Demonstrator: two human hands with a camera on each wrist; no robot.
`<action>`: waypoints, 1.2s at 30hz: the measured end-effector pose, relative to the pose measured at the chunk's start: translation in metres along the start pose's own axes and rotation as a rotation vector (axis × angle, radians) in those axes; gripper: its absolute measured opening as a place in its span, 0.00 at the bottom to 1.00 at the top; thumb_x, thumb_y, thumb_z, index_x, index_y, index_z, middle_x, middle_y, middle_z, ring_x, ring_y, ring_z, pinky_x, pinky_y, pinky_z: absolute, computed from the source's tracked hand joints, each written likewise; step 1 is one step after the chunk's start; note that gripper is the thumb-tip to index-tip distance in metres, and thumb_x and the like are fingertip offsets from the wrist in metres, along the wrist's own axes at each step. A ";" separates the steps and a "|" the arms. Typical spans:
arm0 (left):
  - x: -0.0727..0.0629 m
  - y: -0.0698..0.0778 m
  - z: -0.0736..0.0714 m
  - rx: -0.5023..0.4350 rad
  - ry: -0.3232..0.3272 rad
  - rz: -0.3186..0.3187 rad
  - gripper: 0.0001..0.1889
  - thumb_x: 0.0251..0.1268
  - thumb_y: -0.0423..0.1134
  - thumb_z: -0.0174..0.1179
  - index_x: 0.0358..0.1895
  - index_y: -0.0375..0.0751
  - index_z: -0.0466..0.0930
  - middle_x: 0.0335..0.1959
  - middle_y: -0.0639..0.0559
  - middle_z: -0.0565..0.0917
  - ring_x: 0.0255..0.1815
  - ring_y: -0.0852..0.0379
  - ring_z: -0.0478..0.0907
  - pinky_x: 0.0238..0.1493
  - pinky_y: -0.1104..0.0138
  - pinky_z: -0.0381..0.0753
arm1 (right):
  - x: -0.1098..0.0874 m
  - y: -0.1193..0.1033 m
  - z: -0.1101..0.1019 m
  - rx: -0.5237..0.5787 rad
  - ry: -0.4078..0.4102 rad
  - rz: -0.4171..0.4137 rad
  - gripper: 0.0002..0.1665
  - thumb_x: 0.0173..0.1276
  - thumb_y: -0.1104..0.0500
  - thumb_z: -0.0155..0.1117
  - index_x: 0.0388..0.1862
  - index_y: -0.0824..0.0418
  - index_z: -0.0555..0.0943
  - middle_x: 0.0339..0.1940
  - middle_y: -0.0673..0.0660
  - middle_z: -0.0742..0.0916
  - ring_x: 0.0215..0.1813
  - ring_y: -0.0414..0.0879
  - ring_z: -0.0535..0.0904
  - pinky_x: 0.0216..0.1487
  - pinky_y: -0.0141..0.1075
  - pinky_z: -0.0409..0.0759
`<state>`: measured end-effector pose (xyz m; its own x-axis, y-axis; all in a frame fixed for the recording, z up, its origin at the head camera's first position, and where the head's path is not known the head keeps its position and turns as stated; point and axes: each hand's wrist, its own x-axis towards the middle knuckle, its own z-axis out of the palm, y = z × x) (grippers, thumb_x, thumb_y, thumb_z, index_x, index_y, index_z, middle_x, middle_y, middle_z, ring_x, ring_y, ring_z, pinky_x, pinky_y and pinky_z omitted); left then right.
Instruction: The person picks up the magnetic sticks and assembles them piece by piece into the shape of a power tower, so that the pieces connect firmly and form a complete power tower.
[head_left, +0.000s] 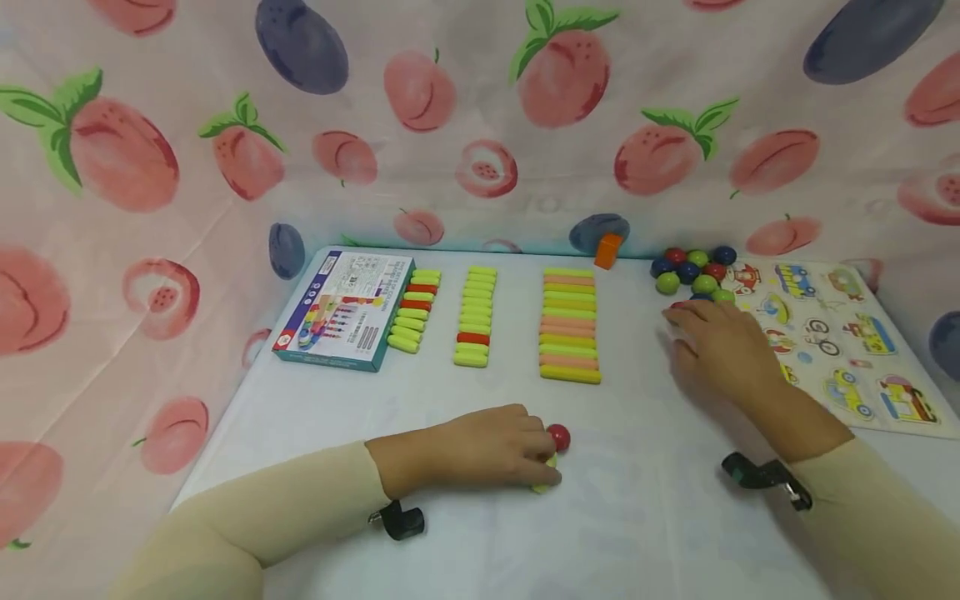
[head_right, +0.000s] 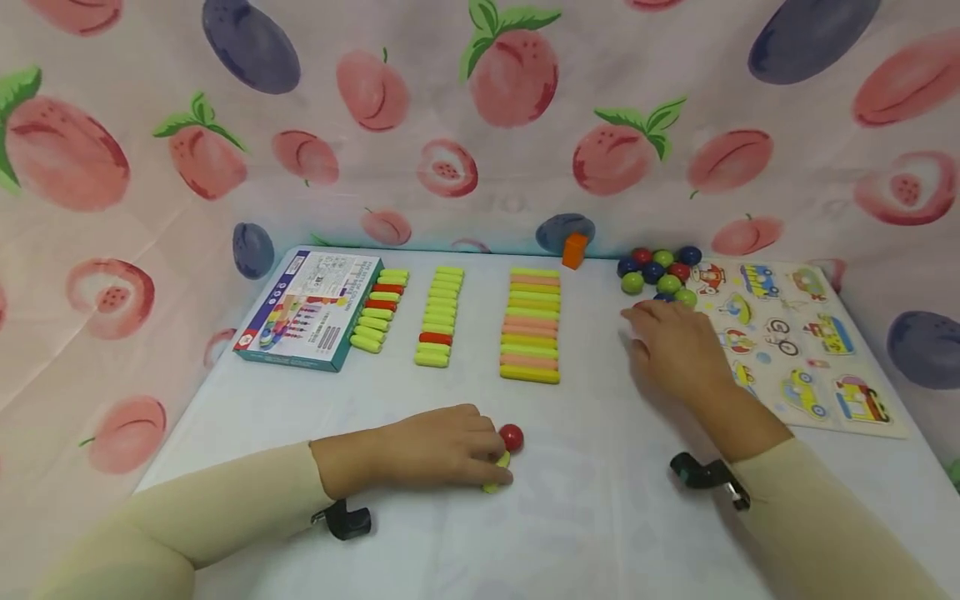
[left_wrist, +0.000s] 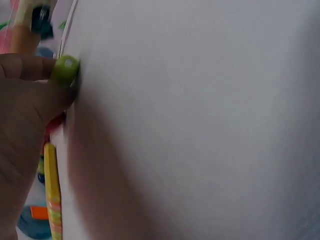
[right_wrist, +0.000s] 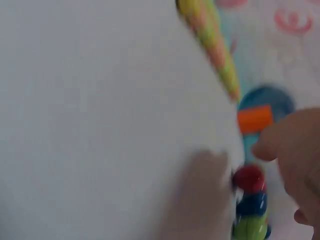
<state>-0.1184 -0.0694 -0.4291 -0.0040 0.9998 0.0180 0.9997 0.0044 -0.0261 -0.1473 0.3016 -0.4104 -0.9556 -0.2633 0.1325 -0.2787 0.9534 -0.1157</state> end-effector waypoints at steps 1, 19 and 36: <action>0.002 0.003 -0.001 0.052 0.013 0.018 0.14 0.81 0.47 0.62 0.64 0.60 0.84 0.54 0.60 0.80 0.56 0.61 0.72 0.58 0.69 0.71 | 0.007 0.013 0.002 -0.067 -0.020 0.000 0.30 0.73 0.59 0.71 0.73 0.60 0.78 0.72 0.67 0.79 0.70 0.69 0.72 0.62 0.68 0.74; 0.035 0.005 0.004 -0.081 0.132 -0.556 0.12 0.74 0.58 0.66 0.47 0.58 0.89 0.38 0.65 0.83 0.46 0.61 0.76 0.47 0.65 0.67 | -0.053 -0.068 0.050 0.374 0.059 -0.263 0.27 0.61 0.51 0.85 0.59 0.50 0.88 0.50 0.42 0.91 0.48 0.39 0.81 0.49 0.43 0.80; -0.008 0.016 0.000 -0.094 0.076 -0.470 0.13 0.74 0.49 0.70 0.58 0.63 0.91 0.53 0.66 0.87 0.65 0.59 0.75 0.72 0.53 0.66 | -0.015 -0.120 0.035 0.323 0.022 -0.313 0.16 0.70 0.50 0.76 0.53 0.52 0.91 0.45 0.43 0.91 0.49 0.42 0.84 0.53 0.48 0.81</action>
<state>-0.1025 -0.0773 -0.4296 -0.4575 0.8857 0.0793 0.8880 0.4504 0.0927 -0.1028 0.1854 -0.4330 -0.8194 -0.5248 0.2306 -0.5728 0.7325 -0.3679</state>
